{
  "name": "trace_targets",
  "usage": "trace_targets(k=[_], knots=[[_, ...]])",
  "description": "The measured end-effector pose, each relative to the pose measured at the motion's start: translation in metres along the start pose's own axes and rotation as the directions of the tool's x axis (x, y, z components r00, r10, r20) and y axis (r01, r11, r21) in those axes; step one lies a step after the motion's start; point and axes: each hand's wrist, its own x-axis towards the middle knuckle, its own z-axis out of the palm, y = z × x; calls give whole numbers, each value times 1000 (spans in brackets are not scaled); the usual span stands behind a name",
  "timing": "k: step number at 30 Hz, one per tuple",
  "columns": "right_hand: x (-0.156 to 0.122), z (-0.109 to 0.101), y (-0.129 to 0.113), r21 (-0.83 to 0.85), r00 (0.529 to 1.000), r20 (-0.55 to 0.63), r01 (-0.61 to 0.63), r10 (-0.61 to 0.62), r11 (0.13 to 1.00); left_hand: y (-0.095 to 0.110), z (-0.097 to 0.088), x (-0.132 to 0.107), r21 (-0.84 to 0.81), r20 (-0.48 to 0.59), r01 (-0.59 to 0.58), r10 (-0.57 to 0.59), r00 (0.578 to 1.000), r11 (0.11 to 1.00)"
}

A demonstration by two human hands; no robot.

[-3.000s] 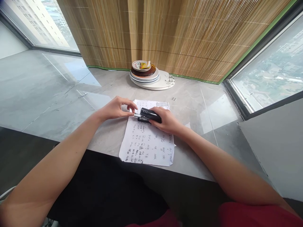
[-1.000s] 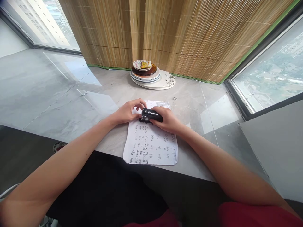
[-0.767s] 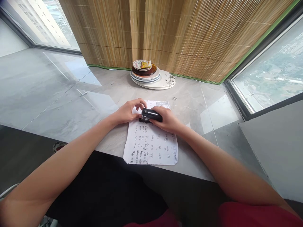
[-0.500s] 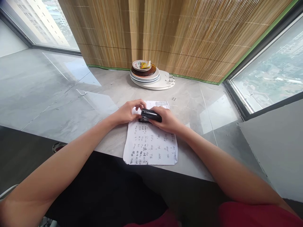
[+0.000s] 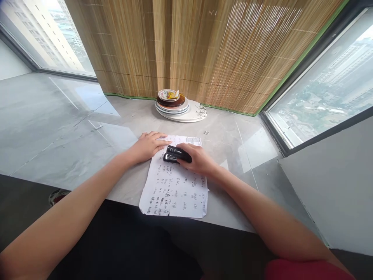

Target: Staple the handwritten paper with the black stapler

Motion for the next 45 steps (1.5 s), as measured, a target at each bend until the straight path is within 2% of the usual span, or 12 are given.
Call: trace_targets(k=[4,9,13,18,23,27,31,34,39,42,45], knots=[[1,-15,2,-63,998,57,-25,29,998,0,-6,-1,4,46,40,-40,998,999],[4,-39,5,-98,970,238,-26,49,995,0,-3,-1,32,57,25,-27,998,999],[6,-54,7,-86,940,339,-10,39,996,-2,1,-4,16,-12,14,-14,1000,1000],[5,-63,6,-16,898,435,-65,65,998,4,2,-4,-21,-88,-16,14,996,1000],[6,-56,4,-6,923,380,-59,57,998,18,9,-1,-45,-48,-116,114,992,992],[6,-42,-2,-13,952,301,-47,49,999,23,10,-2,-30,-22,-94,93,995,995],[6,-27,-12,36,978,203,-48,40,998,17,4,-2,-30,-20,-69,68,997,997],[4,-24,-13,51,981,195,-16,6,999,8,1,0,-54,34,-89,91,995,995],[2,-42,6,-19,975,221,1,3,1000,-19,-10,-3,-92,147,-48,61,987,995],[1,-59,26,-28,983,177,-46,50,999,-33,-20,-12,-119,152,-73,91,984,990],[1,-72,43,-68,982,153,-104,114,992,-34,-27,-17,-105,112,-118,129,985,987]])
